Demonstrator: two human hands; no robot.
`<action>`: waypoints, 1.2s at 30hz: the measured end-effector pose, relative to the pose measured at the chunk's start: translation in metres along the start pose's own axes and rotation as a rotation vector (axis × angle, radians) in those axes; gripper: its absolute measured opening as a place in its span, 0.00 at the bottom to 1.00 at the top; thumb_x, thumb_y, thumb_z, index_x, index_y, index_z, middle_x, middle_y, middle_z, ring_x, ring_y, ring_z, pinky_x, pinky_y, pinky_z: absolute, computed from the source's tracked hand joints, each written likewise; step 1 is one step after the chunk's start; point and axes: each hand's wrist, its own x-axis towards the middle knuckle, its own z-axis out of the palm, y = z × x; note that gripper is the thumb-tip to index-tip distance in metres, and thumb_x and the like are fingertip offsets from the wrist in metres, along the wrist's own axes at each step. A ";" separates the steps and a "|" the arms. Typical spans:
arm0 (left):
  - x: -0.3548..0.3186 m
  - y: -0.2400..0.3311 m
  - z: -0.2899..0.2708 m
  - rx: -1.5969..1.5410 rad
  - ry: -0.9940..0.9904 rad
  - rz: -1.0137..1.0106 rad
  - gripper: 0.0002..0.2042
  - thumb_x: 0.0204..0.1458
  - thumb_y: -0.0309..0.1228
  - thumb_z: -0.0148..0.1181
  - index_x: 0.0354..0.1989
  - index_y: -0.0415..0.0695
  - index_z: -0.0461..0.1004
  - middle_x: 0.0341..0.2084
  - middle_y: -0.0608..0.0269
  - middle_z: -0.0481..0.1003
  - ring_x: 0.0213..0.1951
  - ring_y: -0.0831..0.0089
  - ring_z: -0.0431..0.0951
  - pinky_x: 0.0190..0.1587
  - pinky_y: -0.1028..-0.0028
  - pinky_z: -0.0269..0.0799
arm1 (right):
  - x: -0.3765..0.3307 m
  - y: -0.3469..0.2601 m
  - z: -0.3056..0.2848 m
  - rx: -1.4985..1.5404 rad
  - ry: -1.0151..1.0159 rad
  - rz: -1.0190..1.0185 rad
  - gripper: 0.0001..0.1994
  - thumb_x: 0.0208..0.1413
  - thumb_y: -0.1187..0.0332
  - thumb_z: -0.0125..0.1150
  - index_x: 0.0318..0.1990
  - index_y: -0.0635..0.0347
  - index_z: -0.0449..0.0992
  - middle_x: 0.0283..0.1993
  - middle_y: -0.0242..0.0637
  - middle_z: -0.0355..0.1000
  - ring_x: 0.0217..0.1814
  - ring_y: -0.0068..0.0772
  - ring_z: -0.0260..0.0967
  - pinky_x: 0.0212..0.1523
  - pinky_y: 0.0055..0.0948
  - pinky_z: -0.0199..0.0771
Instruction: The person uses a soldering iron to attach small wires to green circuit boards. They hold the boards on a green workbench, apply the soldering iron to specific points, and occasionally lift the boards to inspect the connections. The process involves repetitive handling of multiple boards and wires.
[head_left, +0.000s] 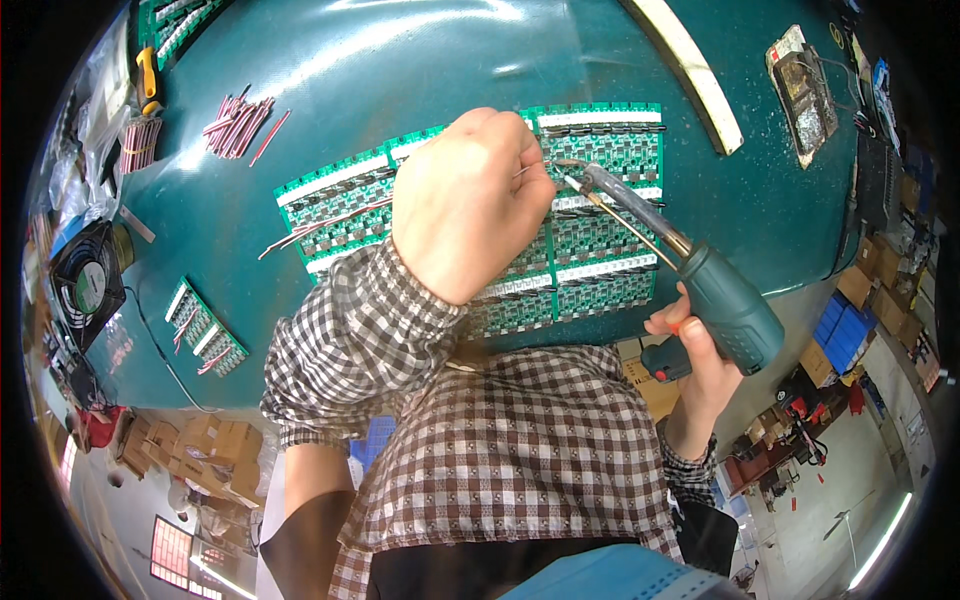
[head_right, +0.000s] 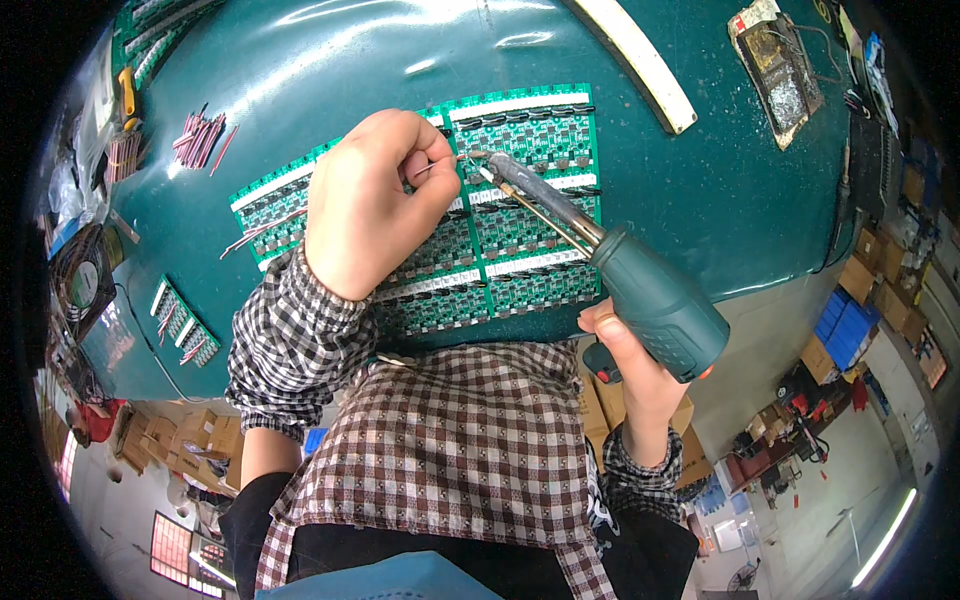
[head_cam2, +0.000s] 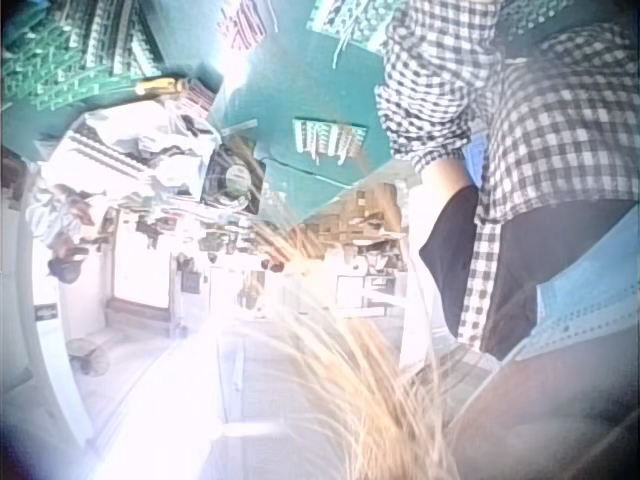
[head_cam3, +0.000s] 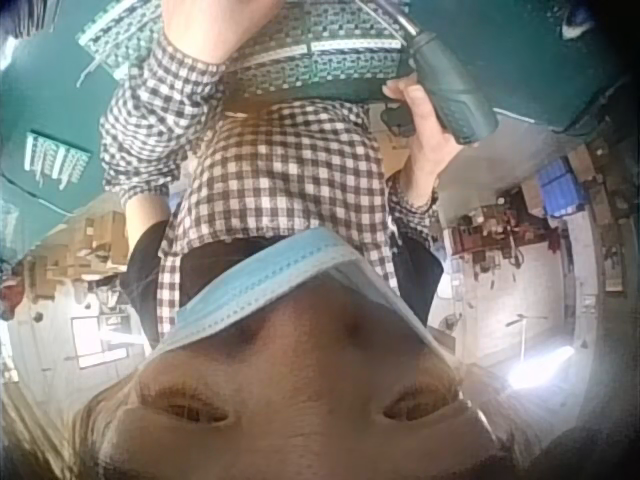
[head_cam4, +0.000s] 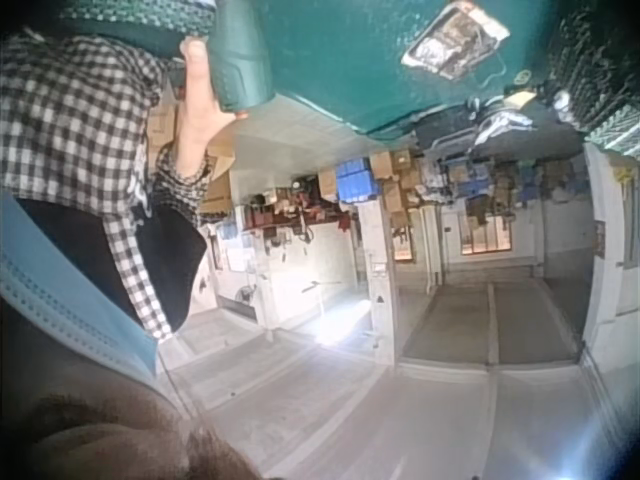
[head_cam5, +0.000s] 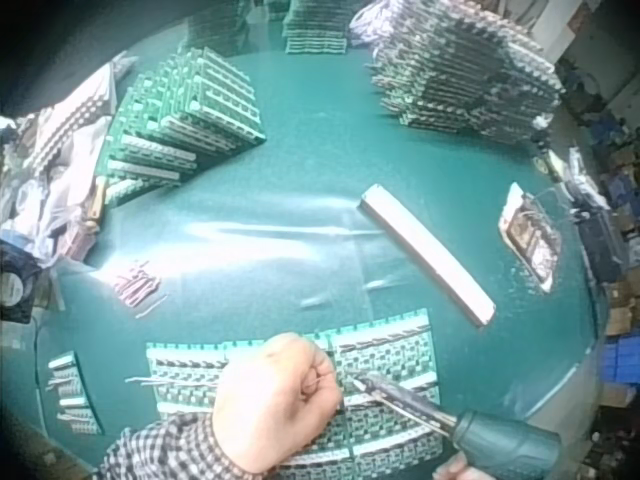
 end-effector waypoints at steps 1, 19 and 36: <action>0.000 0.000 0.000 -0.003 0.002 0.002 0.03 0.37 0.21 0.58 0.21 0.41 0.70 0.17 0.62 0.68 0.20 0.69 0.69 0.25 0.73 0.66 | 0.000 -0.001 0.001 0.000 0.001 0.000 0.21 0.48 0.68 0.60 0.45 0.79 0.68 0.27 0.40 0.70 0.27 0.34 0.71 0.29 0.33 0.78; 0.000 -0.001 0.000 0.000 0.001 0.015 0.04 0.37 0.21 0.57 0.21 0.41 0.70 0.17 0.62 0.68 0.20 0.69 0.69 0.24 0.73 0.66 | -0.001 0.001 0.001 -0.037 -0.004 -0.016 0.20 0.48 0.68 0.61 0.44 0.78 0.69 0.27 0.41 0.70 0.27 0.35 0.71 0.30 0.32 0.78; -0.001 -0.001 0.001 0.008 0.023 0.025 0.04 0.37 0.21 0.58 0.21 0.41 0.70 0.17 0.62 0.68 0.20 0.69 0.69 0.24 0.73 0.67 | -0.006 0.000 -0.003 0.011 0.017 0.013 0.22 0.49 0.67 0.59 0.46 0.78 0.67 0.30 0.43 0.71 0.30 0.38 0.73 0.32 0.35 0.79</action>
